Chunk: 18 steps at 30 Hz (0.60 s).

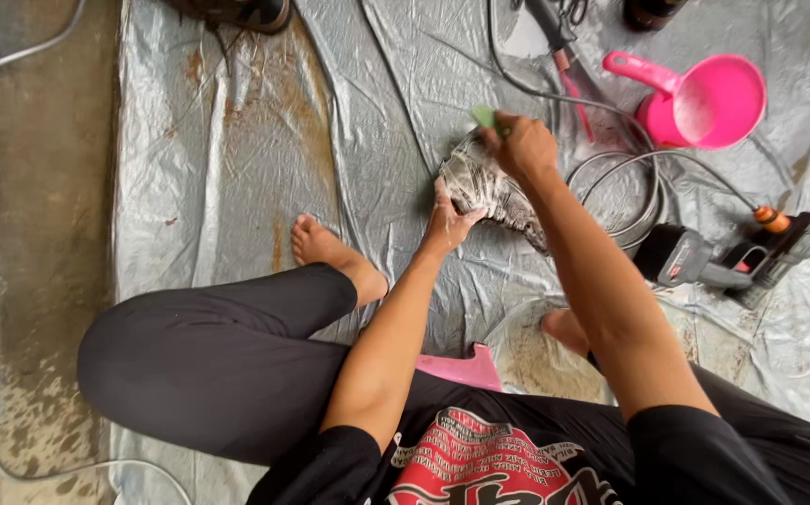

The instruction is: The person scrubs a shoe with a green sponge and then uses a brush to clean the interior and exterior surfaces. They also use a pink scoop to pour water onto the shoe during the cleaning process.

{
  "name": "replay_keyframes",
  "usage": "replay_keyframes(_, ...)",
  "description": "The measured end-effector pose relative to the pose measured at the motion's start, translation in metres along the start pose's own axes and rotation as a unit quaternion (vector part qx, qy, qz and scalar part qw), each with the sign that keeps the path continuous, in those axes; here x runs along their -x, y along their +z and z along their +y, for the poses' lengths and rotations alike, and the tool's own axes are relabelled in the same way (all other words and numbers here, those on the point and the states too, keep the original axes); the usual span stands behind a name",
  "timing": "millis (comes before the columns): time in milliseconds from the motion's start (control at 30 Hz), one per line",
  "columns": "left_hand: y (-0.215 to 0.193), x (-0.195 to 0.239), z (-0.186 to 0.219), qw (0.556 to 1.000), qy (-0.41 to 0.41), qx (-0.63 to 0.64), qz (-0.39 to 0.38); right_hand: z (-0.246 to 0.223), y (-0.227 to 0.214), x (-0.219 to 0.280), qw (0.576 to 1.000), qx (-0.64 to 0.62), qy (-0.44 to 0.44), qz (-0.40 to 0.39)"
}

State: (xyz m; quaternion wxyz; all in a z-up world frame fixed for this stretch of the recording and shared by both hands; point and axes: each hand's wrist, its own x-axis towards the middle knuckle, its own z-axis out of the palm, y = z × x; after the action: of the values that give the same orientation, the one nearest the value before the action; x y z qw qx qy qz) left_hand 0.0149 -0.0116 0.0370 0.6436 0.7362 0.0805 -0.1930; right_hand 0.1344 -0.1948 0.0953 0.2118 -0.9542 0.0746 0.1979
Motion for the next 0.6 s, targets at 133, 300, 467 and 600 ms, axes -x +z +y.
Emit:
replay_keyframes(133,0.004,-0.002,0.023,1.000,-0.009,-0.018,0.022,-0.056,-0.018,0.043,0.990,0.105,-0.074,-0.065)
replay_keyframes(300,-0.001,-0.003,0.013,0.995,-0.095,0.028,0.022,-0.030,-0.038,0.052,0.998,-0.065,-0.013,-0.013)
replay_keyframes(467,0.012,-0.018,0.015,0.906,-0.166,0.372,0.115,-0.008,0.002,0.108,0.990,-0.047,-0.120,0.057)
replay_keyframes(600,0.004,-0.005,-0.001,0.881,-0.202,0.421,0.074,0.014,-0.005,0.121,0.997,-0.021,-0.057,0.057)
